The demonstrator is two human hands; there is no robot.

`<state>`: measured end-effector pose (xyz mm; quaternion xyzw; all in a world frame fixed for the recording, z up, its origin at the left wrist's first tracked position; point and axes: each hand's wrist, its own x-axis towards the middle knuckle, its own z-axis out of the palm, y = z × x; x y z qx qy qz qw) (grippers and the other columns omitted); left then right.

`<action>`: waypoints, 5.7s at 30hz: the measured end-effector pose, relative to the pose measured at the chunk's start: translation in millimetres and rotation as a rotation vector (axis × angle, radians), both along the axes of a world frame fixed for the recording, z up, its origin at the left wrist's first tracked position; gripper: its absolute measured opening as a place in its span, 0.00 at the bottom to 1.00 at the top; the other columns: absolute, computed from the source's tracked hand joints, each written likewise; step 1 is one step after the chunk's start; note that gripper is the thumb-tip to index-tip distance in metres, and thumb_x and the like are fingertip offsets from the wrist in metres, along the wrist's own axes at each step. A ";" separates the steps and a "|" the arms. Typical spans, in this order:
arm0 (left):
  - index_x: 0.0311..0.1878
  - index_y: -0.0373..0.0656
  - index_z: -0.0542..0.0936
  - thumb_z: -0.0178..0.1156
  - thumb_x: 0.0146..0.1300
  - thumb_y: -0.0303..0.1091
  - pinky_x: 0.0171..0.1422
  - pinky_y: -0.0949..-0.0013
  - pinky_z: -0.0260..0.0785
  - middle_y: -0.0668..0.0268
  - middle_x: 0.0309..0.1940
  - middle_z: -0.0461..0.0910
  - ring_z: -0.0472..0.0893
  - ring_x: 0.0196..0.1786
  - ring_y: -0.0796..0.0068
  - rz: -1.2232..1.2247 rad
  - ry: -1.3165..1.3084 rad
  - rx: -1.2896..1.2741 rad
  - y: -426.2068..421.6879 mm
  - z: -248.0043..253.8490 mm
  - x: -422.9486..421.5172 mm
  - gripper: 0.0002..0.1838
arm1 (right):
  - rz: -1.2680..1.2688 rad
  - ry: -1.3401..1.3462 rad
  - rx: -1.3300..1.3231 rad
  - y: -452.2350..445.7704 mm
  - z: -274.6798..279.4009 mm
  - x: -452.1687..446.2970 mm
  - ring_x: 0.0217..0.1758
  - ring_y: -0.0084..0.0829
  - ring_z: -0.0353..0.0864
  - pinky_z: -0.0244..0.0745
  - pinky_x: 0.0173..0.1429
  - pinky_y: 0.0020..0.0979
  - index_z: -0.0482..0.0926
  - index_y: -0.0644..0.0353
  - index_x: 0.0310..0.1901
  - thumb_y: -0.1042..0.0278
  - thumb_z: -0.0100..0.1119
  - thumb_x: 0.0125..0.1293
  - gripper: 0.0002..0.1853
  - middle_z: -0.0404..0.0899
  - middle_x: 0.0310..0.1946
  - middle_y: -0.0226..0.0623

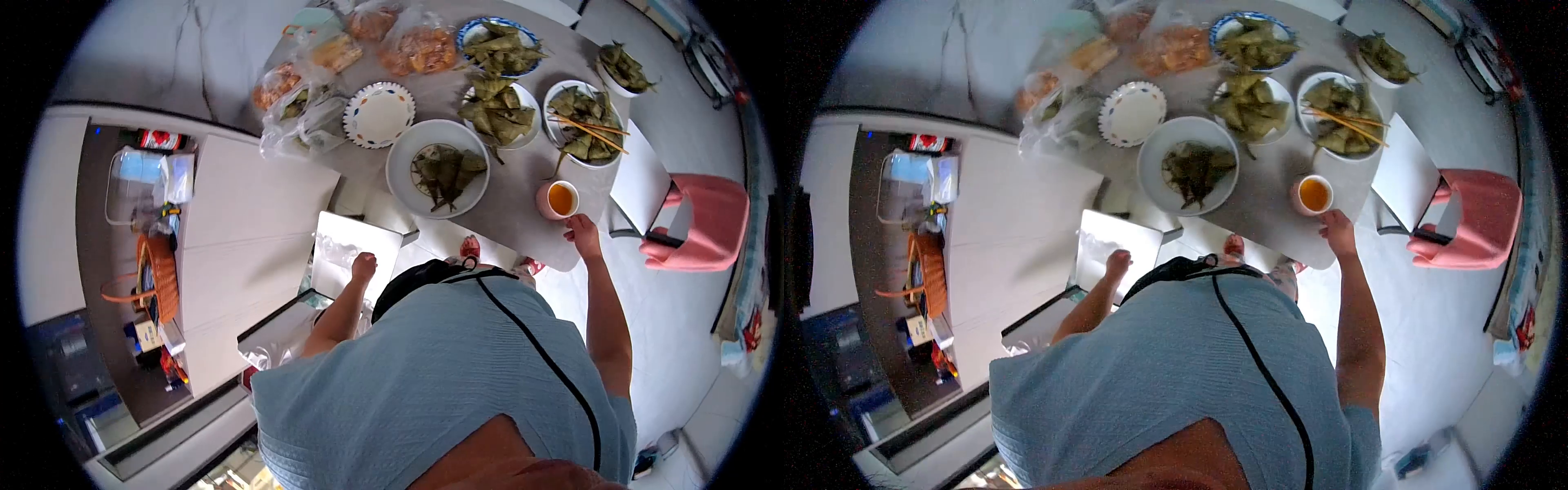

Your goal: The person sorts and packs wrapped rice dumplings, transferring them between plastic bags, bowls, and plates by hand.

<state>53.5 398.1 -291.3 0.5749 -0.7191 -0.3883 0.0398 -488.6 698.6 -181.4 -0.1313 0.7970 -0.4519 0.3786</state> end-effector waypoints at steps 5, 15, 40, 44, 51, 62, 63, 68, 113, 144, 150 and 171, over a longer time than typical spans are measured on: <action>0.42 0.45 0.81 0.55 0.58 0.39 0.54 0.61 0.72 0.55 0.40 0.83 0.81 0.48 0.57 0.068 -0.117 0.134 -1.5 -48.6 25.1 0.13 | 0.048 -0.101 -0.029 -23.0 2.4 21.3 0.23 0.22 0.75 0.71 0.30 0.23 0.76 0.65 0.40 0.61 0.50 0.69 0.13 0.78 0.31 0.33; 0.47 0.42 0.78 0.56 0.60 0.37 0.51 0.61 0.72 0.55 0.42 0.82 0.81 0.46 0.59 0.133 -0.172 0.103 20.4 -11.7 13.9 0.14 | 0.164 -0.149 -0.055 -53.9 -10.7 41.4 0.23 0.22 0.76 0.73 0.29 0.24 0.76 0.61 0.39 0.59 0.50 0.70 0.13 0.77 0.30 0.30; 0.51 0.44 0.74 0.56 0.60 0.37 0.43 0.52 0.73 0.55 0.42 0.77 0.80 0.39 0.50 0.144 -0.039 -0.597 -164.0 180.6 -204.7 0.17 | 0.135 0.111 -0.068 35.0 -5.0 68.9 0.24 0.21 0.72 0.67 0.28 0.21 0.70 0.61 0.55 0.66 0.52 0.68 0.16 0.76 0.33 0.33; 0.51 0.48 0.74 0.54 0.61 0.34 0.39 0.51 0.73 0.57 0.38 0.76 0.80 0.37 0.51 0.126 0.062 -0.763 -157.9 180.8 -193.8 0.14 | 0.063 0.007 -0.084 58.3 -24.2 71.1 0.23 0.19 0.68 0.64 0.25 0.21 0.69 0.60 0.55 0.67 0.51 0.67 0.16 0.74 0.30 0.31; 0.53 0.51 0.75 0.53 0.62 0.33 0.37 0.52 0.73 0.60 0.36 0.76 0.79 0.37 0.52 0.073 0.144 -0.774 -138.9 193.8 -177.0 0.15 | -0.025 -0.113 -0.032 65.9 -39.3 69.7 0.22 0.20 0.69 0.64 0.24 0.20 0.68 0.58 0.55 0.66 0.53 0.68 0.16 0.74 0.35 0.31; 0.62 0.37 0.64 0.57 0.58 0.31 0.52 0.52 0.70 0.48 0.54 0.71 0.76 0.51 0.48 0.196 0.241 -0.603 -126.2 209.1 -189.7 0.28 | 0.306 0.261 0.029 58.9 -20.4 82.0 0.25 0.27 0.78 0.70 0.27 0.27 0.65 0.61 0.61 0.61 0.49 0.69 0.22 0.78 0.39 0.41; 0.61 0.35 0.64 0.58 0.57 0.30 0.56 0.53 0.69 0.47 0.55 0.70 0.74 0.54 0.48 0.212 0.204 -0.585 -121.4 216.5 -186.4 0.28 | 0.301 0.247 0.058 60.0 -19.3 81.5 0.26 0.27 0.78 0.71 0.27 0.27 0.65 0.61 0.60 0.61 0.49 0.69 0.22 0.78 0.39 0.41; 0.60 0.35 0.67 0.59 0.56 0.30 0.63 0.55 0.63 0.47 0.55 0.71 0.70 0.58 0.47 0.361 0.317 -0.788 -98.4 206.7 -142.4 0.27 | 0.263 0.042 0.084 67.1 -25.8 70.6 0.27 0.29 0.78 0.72 0.30 0.28 0.66 0.63 0.59 0.61 0.49 0.69 0.21 0.77 0.41 0.41; 0.52 0.42 0.74 0.50 0.62 0.32 0.56 0.58 0.69 0.53 0.48 0.74 0.74 0.52 0.51 0.885 -0.241 -0.063 -35.0 -180.6 142.8 0.16 | 0.247 -0.289 0.543 52.1 -53.0 246.2 0.30 0.35 0.80 0.78 0.34 0.35 0.73 0.58 0.51 0.65 0.51 0.64 0.15 0.79 0.37 0.45; 0.57 0.39 0.71 0.62 0.58 0.27 0.51 0.64 0.73 0.54 0.45 0.79 0.80 0.48 0.60 -0.366 0.590 -0.066 13.2 216.1 47.2 0.23 | 0.511 -0.816 -0.348 -256.6 81.8 404.0 0.45 0.33 0.81 0.73 0.54 0.30 0.67 0.69 0.60 0.65 0.53 0.68 0.22 0.81 0.46 0.44; 0.58 0.39 0.69 0.61 0.61 0.31 0.61 0.65 0.65 0.56 0.52 0.74 0.73 0.58 0.61 -0.099 0.593 -0.307 -39.8 220.9 39.7 0.23 | 0.691 -0.422 -0.395 -220.3 108.2 354.9 0.38 0.29 0.82 0.75 0.49 0.30 0.77 0.70 0.49 0.76 0.50 0.67 0.12 0.82 0.34 0.39; 0.45 0.45 0.77 0.46 0.68 0.41 0.48 0.51 0.72 0.52 0.38 0.81 0.80 0.44 0.49 -0.850 -0.061 -0.277 90.0 52.7 24.3 0.14 | 0.193 0.030 -0.374 41.0 139.8 231.2 0.27 0.15 0.65 0.62 0.32 0.19 0.78 0.60 0.41 0.77 0.45 0.69 0.09 0.70 0.25 0.22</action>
